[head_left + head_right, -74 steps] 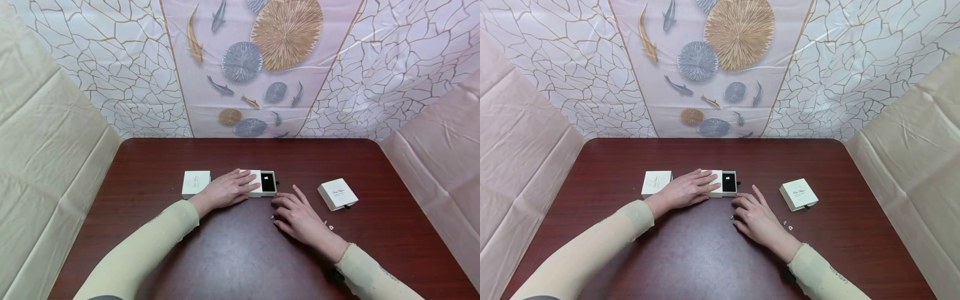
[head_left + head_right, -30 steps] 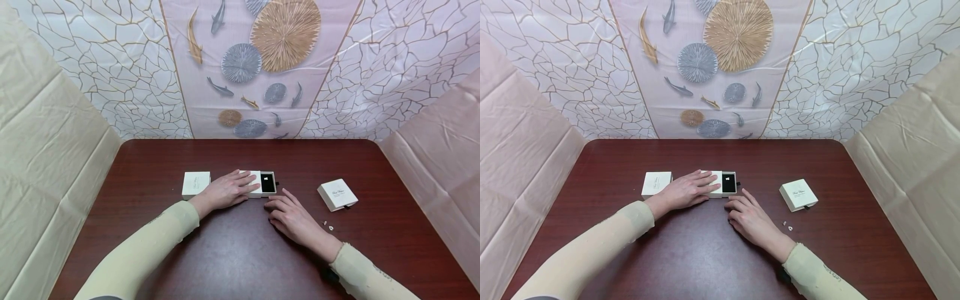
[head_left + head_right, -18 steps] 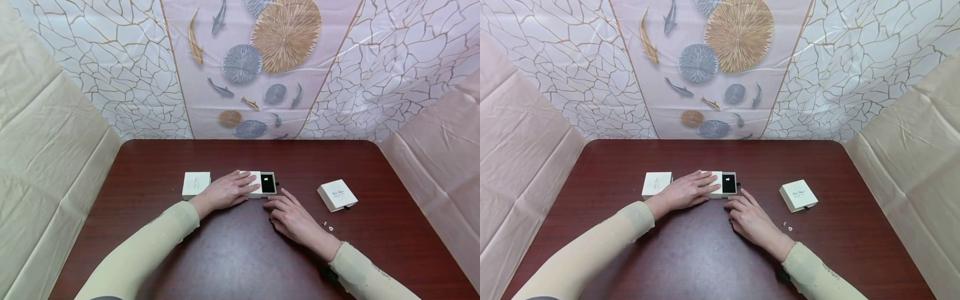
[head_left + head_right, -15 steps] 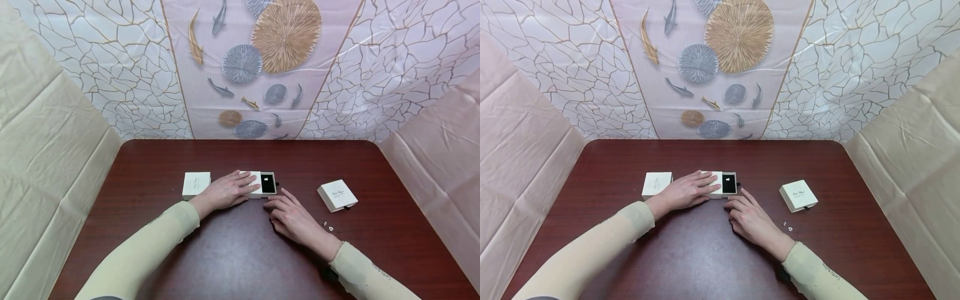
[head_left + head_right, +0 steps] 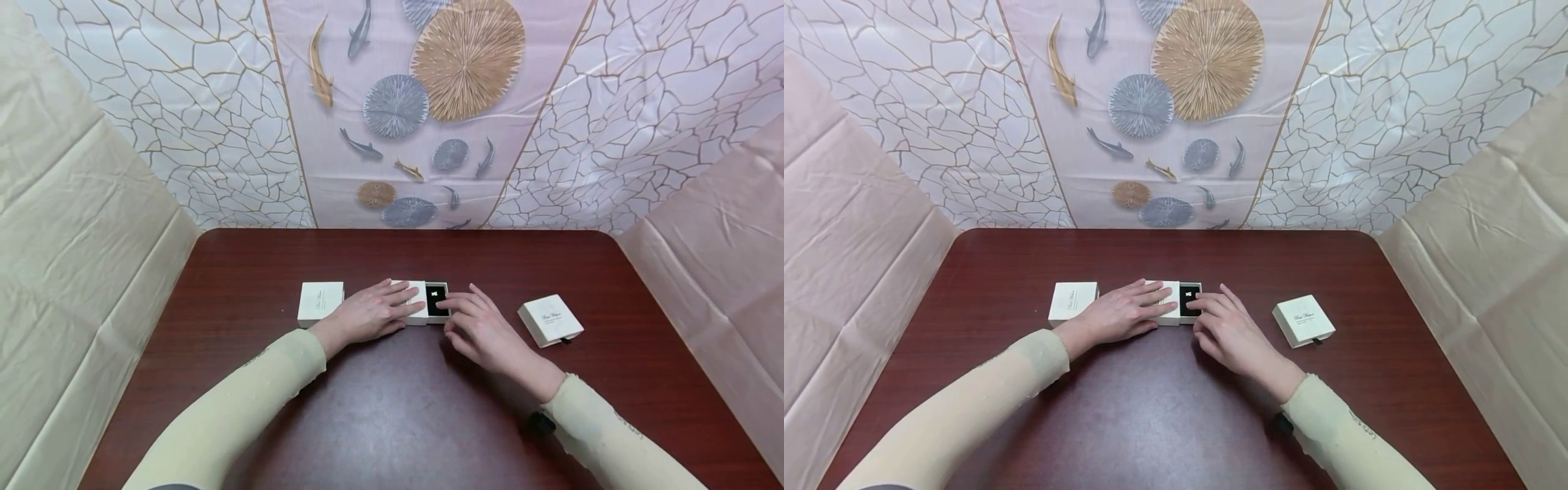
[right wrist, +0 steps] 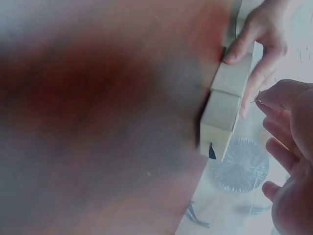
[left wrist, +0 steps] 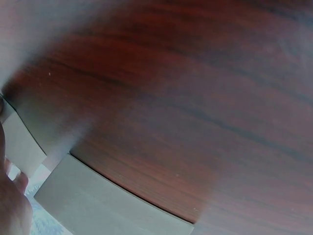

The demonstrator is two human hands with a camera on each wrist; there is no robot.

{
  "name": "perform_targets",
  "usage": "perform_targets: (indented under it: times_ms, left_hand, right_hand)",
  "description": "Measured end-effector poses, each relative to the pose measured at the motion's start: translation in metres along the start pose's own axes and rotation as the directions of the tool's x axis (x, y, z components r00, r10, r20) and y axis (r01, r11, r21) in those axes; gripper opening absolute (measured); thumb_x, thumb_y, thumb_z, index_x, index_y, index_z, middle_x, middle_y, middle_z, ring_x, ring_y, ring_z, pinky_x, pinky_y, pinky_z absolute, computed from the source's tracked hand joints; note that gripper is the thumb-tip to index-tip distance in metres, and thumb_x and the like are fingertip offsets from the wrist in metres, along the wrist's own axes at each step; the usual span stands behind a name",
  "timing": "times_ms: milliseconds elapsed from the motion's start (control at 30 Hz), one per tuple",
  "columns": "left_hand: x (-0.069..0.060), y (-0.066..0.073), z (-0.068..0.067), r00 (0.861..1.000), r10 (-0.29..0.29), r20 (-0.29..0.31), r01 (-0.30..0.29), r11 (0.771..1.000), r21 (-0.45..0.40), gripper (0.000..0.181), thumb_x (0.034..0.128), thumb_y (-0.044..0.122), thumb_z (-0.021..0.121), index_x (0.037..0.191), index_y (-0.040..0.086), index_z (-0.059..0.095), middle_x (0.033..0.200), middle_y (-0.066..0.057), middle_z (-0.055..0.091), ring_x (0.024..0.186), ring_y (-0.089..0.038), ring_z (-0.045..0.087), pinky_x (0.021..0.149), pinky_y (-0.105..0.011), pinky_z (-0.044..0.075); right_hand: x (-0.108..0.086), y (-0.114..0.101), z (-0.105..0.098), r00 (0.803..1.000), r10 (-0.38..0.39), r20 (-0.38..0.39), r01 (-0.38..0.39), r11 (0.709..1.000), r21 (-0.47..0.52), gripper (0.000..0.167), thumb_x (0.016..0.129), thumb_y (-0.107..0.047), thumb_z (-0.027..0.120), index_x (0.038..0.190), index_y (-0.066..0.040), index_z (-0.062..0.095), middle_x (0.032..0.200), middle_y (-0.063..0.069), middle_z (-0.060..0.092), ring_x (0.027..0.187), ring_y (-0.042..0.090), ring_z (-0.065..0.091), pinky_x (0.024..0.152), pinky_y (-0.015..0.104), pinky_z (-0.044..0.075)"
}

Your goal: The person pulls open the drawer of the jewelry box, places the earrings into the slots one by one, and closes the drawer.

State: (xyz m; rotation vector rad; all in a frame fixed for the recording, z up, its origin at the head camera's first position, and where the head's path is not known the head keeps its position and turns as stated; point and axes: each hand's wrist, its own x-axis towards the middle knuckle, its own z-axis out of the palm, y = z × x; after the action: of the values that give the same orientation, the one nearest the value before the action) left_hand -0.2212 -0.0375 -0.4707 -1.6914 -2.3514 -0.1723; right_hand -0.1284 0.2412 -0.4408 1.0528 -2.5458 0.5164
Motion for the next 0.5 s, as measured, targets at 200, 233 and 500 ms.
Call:
perform_targets:
  times_ms: [200,233,500]
  left_hand:
    - [0.000,0.000,0.002,1.000,0.003,-0.004,-0.003,1.000,0.011,0.052,0.1054,0.031,0.070,0.155,0.018,0.060,0.158,-0.013,0.056,0.149,-0.033,0.050,0.121,-0.053,0.043]
    - [0.001,-0.001,0.002,1.000,0.004,-0.004,-0.004,1.000,0.016,0.052,0.1053,0.031,0.070,0.155,0.018,0.060,0.158,-0.013,0.056,0.149,-0.033,0.050,0.120,-0.052,0.043]
    - [0.001,-0.001,0.002,1.000,0.007,0.001,-0.007,1.000,0.026,0.053,0.1051,0.032,0.070,0.155,0.018,0.059,0.158,-0.012,0.056,0.149,-0.032,0.051,0.120,-0.051,0.043]
  right_hand:
    - [0.012,0.006,-0.005,1.000,0.013,0.005,-0.013,1.000,-0.013,0.011,0.087,-0.004,0.079,0.086,-0.010,0.070,0.133,0.016,0.071,0.138,0.041,0.057,0.125,0.066,0.025]
    - [0.014,0.008,-0.006,1.000,0.017,0.012,-0.017,1.000,-0.018,0.011,0.088,-0.005,0.079,0.086,-0.010,0.070,0.134,0.016,0.070,0.139,0.041,0.056,0.126,0.066,0.024]
    - [0.030,0.016,-0.013,0.989,0.113,0.091,-0.121,0.989,0.089,0.015,0.089,-0.001,0.077,0.084,-0.013,0.069,0.143,0.020,0.066,0.146,0.045,0.049,0.124,0.073,0.021]
